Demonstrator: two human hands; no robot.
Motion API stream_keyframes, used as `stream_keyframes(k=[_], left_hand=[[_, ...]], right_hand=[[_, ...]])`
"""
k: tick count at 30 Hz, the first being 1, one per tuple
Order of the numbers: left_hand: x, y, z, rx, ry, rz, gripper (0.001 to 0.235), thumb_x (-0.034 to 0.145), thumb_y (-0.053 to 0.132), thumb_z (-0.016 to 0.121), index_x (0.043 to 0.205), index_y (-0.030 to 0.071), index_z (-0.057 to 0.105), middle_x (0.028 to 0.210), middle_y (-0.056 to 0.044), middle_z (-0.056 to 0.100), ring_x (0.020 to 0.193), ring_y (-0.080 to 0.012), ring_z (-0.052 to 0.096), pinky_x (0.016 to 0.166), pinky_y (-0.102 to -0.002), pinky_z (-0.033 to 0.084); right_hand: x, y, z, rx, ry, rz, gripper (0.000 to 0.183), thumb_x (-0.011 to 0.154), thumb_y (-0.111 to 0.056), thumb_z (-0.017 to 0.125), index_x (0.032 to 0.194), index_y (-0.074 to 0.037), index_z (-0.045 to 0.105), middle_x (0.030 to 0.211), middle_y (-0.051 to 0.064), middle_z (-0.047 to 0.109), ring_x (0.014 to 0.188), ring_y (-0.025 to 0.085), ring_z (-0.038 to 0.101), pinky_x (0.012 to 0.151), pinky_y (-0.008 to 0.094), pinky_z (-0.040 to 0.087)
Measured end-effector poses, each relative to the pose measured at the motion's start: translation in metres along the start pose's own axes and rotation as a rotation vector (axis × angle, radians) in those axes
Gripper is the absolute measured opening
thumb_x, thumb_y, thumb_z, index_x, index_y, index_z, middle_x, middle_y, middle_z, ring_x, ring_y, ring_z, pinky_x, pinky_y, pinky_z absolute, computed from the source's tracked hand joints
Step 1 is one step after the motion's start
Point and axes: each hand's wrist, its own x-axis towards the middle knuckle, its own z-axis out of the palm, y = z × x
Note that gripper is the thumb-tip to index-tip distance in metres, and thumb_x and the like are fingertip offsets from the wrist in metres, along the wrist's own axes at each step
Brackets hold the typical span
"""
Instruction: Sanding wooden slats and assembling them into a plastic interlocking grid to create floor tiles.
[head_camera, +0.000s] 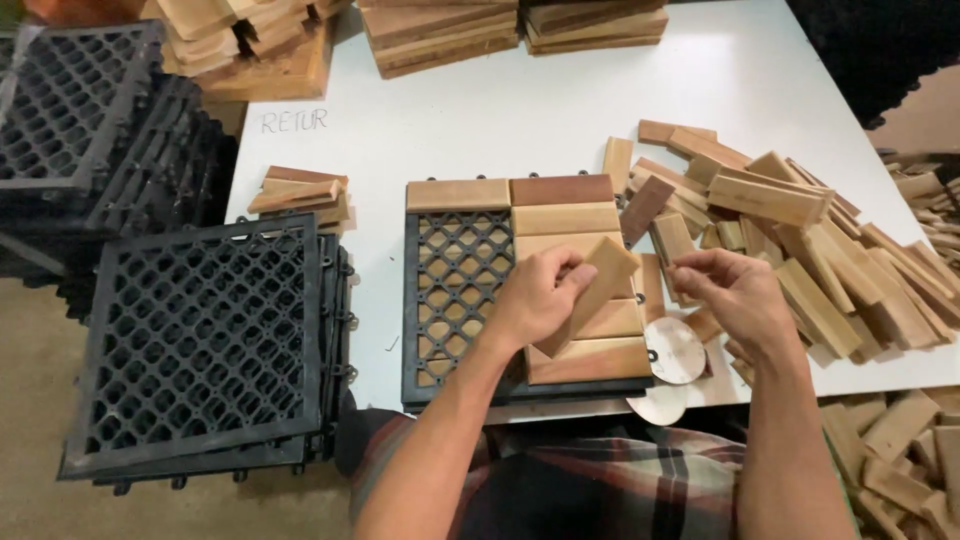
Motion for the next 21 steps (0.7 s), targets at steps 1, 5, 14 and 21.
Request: stream_keyframes(k=[1, 5, 14, 21], left_hand=[[0.002, -0.006, 0.004, 0.002, -0.007, 0.01, 0.027, 0.098, 0.034, 0.055, 0.094, 0.011, 0.067, 0.089, -0.005, 0.072, 0.075, -0.0198, 0.065, 0.06, -0.036, 0.046], [0.005, -0.014, 0.007, -0.067, 0.102, -0.066, 0.029, 0.093, 0.045, 0.062, 0.103, 0.021, 0.074, 0.092, -0.005, 0.078, 0.096, -0.0296, 0.074, 0.083, -0.042, 0.058], [-0.014, -0.011, -0.016, -0.066, 0.21, -0.115, 0.025, 0.093, 0.035, 0.062, 0.107, 0.019, 0.076, 0.083, -0.006, 0.078, 0.085, -0.0265, 0.074, 0.08, -0.041, 0.057], [-0.034, -0.013, -0.043, 0.109, 0.246, -0.136, 0.023, 0.086, 0.041, 0.069, 0.093, 0.02, 0.075, 0.083, -0.005, 0.078, 0.088, -0.0349, 0.074, 0.08, -0.043, 0.056]], right_hand=[[0.014, 0.034, -0.008, 0.003, 0.012, -0.002, 0.013, 0.093, -0.005, 0.074, 0.104, 0.001, 0.076, 0.089, 0.012, 0.074, 0.081, 0.021, 0.068, 0.08, 0.033, 0.059], [0.047, 0.111, -0.005, -0.799, -0.107, 0.3, 0.08, 0.057, -0.034, 0.103, 0.124, -0.002, 0.072, 0.131, 0.025, 0.068, 0.119, 0.046, 0.068, 0.1, 0.057, 0.053], [0.073, 0.168, -0.001, -0.848, -0.062, 0.193, 0.044, 0.056, -0.036, 0.098, 0.091, -0.019, 0.078, 0.097, 0.014, 0.077, 0.103, 0.036, 0.075, 0.084, 0.044, 0.058], [-0.002, 0.016, 0.014, 0.04, 0.231, -0.083, 0.033, 0.09, -0.012, 0.075, 0.123, -0.013, 0.073, 0.094, 0.013, 0.073, 0.082, 0.019, 0.067, 0.07, 0.039, 0.056]])
